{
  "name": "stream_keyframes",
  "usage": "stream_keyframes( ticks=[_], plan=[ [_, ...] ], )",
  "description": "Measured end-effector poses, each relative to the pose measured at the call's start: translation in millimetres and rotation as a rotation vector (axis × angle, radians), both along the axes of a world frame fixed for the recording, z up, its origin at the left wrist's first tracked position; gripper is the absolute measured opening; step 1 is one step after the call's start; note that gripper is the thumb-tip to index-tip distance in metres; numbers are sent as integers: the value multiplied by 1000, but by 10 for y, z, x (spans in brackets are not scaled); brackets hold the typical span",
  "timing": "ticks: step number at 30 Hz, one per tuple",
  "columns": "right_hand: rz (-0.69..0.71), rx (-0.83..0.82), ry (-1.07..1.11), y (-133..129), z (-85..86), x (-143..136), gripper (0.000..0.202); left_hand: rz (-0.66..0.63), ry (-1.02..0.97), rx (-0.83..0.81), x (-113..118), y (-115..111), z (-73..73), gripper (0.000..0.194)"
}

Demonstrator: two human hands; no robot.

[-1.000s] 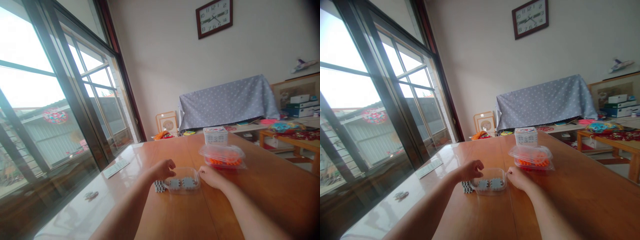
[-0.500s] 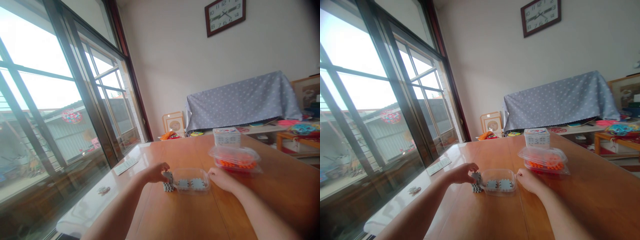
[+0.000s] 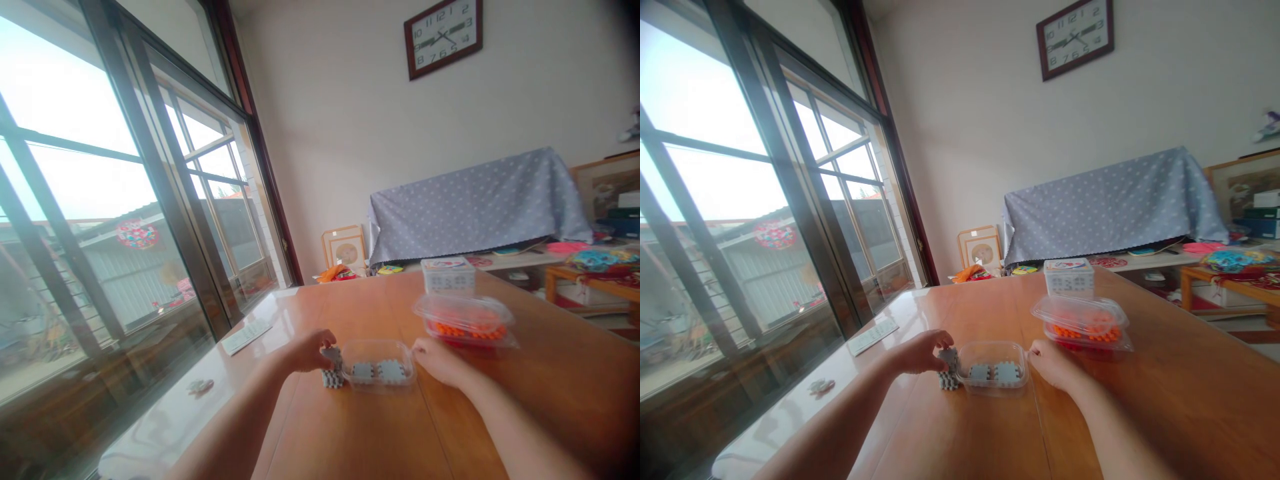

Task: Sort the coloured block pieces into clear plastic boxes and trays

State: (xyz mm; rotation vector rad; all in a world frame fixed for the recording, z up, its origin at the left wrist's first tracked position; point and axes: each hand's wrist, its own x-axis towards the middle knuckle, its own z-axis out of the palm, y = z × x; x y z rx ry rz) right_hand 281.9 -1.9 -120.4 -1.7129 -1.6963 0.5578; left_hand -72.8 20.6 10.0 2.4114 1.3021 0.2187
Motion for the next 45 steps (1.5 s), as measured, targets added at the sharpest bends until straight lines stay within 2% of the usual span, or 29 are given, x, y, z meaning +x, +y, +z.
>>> stream_keyframes(
  ticks=[6,12,16,19,24,30,38,45],
  plan=[
    [-7,1,11,-5,7,-10,24,-27,-77,89,75,6,45,55],
    [-2,-7,5,-20,31,-16,23,-112,-25,52,497,21,45,63],
    [2,-21,-13,-18,46,-18,24,-144,95,10,747,82,-34,61],
    [0,-23,-13,-10,45,-20,24,-157,189,8,845,131,-110,63],
    [-1,-29,-9,0,33,-13,26,-192,270,36,897,162,-199,56],
    [3,-35,-14,-2,30,-2,24,-164,340,91,903,136,-213,57],
    [10,-44,-35,7,21,-1,23,-69,306,48,883,43,-175,36],
    [3,-34,-7,3,16,-15,28,-67,225,30,868,-60,-158,29]
  ],
)
